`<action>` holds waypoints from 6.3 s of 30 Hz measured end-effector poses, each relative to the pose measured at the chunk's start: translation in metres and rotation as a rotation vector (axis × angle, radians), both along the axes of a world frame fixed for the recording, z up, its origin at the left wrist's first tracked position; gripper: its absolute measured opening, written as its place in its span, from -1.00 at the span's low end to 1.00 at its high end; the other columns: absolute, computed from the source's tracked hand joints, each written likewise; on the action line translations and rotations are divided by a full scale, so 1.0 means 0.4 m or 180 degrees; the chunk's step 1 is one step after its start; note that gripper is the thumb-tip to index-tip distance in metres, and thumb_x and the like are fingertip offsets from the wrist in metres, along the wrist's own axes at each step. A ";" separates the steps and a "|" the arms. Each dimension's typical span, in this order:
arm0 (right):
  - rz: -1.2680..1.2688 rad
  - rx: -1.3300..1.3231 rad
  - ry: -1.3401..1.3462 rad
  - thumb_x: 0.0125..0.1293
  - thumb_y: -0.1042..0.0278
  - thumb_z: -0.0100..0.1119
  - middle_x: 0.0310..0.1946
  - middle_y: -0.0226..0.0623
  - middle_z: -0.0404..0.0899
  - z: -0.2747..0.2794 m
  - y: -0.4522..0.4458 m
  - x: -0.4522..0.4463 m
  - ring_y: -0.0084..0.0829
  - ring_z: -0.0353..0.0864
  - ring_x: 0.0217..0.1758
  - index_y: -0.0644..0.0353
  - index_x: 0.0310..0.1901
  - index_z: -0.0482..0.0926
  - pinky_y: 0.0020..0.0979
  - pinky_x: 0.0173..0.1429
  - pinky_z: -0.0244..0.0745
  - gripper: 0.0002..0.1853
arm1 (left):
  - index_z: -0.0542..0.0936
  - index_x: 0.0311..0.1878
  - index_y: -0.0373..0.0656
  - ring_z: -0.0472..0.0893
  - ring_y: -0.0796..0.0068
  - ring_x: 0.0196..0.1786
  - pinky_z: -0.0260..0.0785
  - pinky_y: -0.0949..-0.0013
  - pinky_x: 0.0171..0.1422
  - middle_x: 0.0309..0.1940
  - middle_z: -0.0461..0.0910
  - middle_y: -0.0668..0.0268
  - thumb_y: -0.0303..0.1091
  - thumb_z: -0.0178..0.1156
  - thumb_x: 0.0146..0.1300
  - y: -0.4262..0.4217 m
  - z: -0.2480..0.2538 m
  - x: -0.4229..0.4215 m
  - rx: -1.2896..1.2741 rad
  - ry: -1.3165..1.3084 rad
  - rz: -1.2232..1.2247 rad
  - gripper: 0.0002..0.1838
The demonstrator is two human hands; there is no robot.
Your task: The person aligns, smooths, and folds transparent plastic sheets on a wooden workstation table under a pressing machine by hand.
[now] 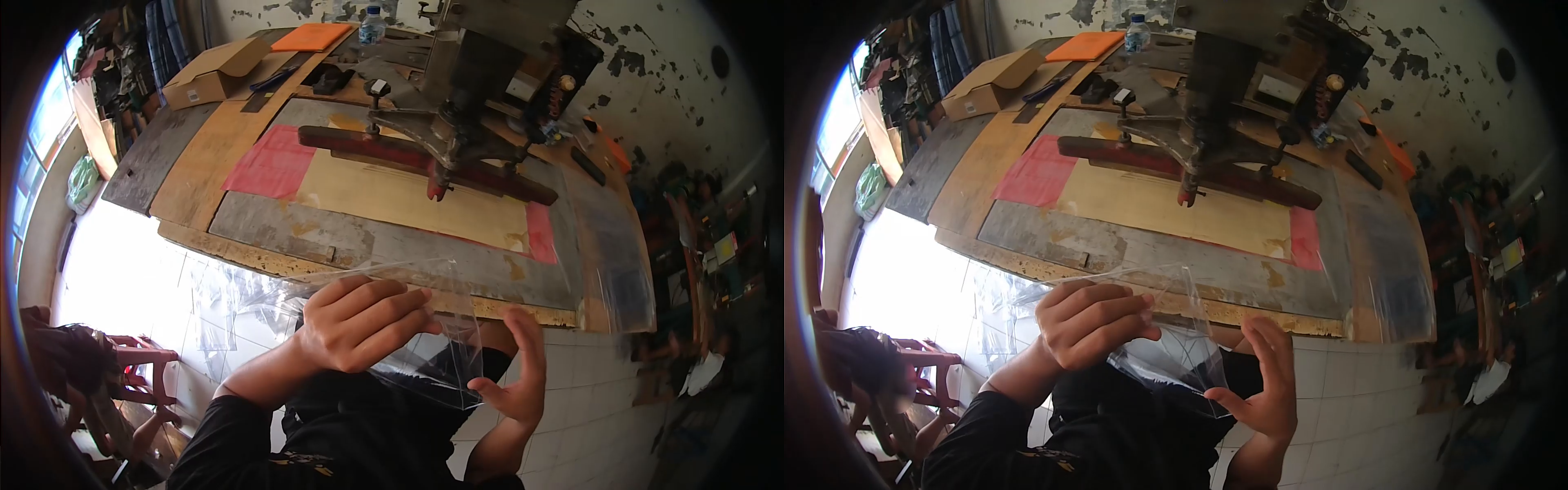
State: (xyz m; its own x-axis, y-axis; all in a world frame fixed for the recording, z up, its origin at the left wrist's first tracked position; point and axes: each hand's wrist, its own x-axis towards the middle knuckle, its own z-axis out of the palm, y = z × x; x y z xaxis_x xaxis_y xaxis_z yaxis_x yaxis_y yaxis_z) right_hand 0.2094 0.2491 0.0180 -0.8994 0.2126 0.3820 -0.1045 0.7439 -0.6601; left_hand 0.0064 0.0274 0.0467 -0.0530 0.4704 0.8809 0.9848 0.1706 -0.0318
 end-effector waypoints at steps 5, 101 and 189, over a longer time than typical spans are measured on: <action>0.0361 0.0868 0.0987 0.23 -0.19 0.59 0.36 -0.08 0.63 0.112 -0.060 -0.090 -0.03 0.54 0.53 0.20 0.44 0.57 0.08 0.55 0.43 -0.13 | 0.70 -0.12 -0.06 0.82 0.42 -0.01 0.58 0.45 -0.04 -0.01 0.83 0.36 -0.18 0.52 0.29 0.035 -0.019 0.021 0.0043 0.0070 -0.0436 -0.75; 0.0838 0.0888 0.0179 0.18 -0.21 0.61 0.32 -0.12 0.61 0.017 -0.048 -0.135 -0.07 0.67 0.34 0.12 0.22 0.70 -0.12 0.33 0.65 -0.29 | 0.55 0.50 -0.28 0.50 -0.04 0.57 0.36 0.04 0.63 0.51 0.54 0.04 -0.36 0.03 0.71 -0.048 -0.135 0.079 -0.1218 -0.4066 -0.2760 -0.57; -0.1423 -0.0831 0.2241 0.73 0.27 0.12 -0.17 -0.25 0.75 -0.102 0.196 -0.224 -0.51 0.69 -0.12 0.32 -0.01 0.60 -0.42 0.16 0.55 -0.76 | 0.71 -0.18 -0.04 0.79 0.38 -0.03 0.57 0.27 -0.08 -0.14 0.80 0.42 -0.42 0.42 0.18 0.013 0.028 -0.134 -0.0788 -0.0613 0.0231 -0.86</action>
